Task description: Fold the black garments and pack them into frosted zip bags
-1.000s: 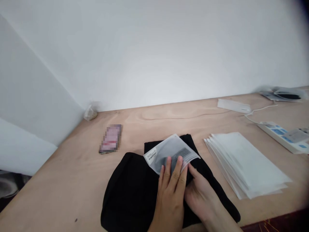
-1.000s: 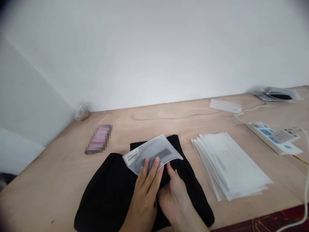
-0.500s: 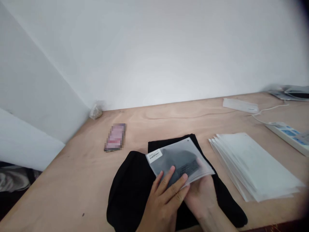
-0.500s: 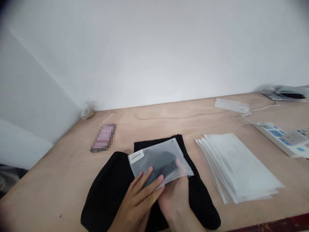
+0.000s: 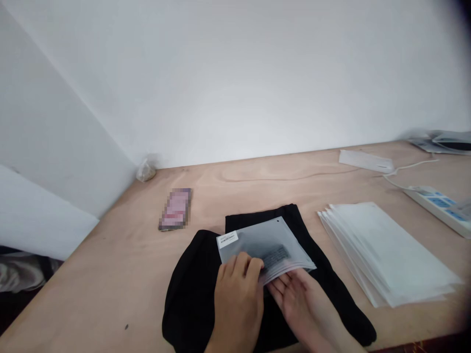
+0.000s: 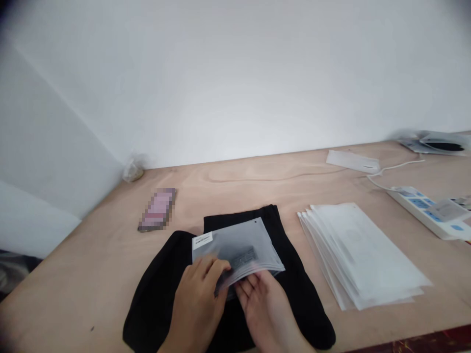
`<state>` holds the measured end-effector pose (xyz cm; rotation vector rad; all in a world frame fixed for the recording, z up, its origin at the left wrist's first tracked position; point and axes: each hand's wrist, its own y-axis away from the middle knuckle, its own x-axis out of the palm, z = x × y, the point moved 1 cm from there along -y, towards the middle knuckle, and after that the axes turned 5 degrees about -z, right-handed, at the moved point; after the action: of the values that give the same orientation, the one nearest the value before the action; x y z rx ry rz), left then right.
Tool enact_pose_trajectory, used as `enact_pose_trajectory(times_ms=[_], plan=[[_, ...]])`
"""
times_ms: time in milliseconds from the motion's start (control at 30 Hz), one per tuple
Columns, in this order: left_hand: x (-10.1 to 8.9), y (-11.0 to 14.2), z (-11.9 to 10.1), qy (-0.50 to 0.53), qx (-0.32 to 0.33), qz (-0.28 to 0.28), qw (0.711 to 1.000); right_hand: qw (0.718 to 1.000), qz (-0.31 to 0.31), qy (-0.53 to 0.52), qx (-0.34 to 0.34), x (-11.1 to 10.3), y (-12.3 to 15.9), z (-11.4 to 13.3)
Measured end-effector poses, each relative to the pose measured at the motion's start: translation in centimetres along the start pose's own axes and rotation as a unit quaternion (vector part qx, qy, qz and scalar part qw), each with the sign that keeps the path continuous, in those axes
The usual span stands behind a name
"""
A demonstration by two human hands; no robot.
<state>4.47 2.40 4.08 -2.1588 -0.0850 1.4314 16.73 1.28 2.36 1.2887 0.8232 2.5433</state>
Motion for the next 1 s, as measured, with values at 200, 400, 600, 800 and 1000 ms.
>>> enact_pose_trajectory(times_ms=[200, 400, 600, 800, 1000], plan=[[0.8, 0.8, 0.4, -0.007, 0.057, -0.005, 0.998, 0.915, 0.036, 0.384, -0.119, -2.7, 3.3, 2.6], [0.4, 1.5, 1.6, 0.0, 0.101, 0.01, 0.995, 0.528, 0.052, 0.714, -0.457, 0.5, 0.4, 3.8], [-0.2, 2.7, 3.0, -0.012, 0.038, -0.021, 0.999, 0.374, 0.072, 0.832, -0.402, -0.3, -2.4, 1.4], [-3.6, 3.4, 5.8, 0.039, 0.104, 0.032, 0.993, 0.406, 0.106, 0.771, -0.479, -0.3, -1.3, 0.6], [-4.5, 4.1, 7.0, 0.045, 0.121, 0.005, 0.992, 0.434, 0.201, 0.656, -0.584, 1.0, -0.4, -2.4]])
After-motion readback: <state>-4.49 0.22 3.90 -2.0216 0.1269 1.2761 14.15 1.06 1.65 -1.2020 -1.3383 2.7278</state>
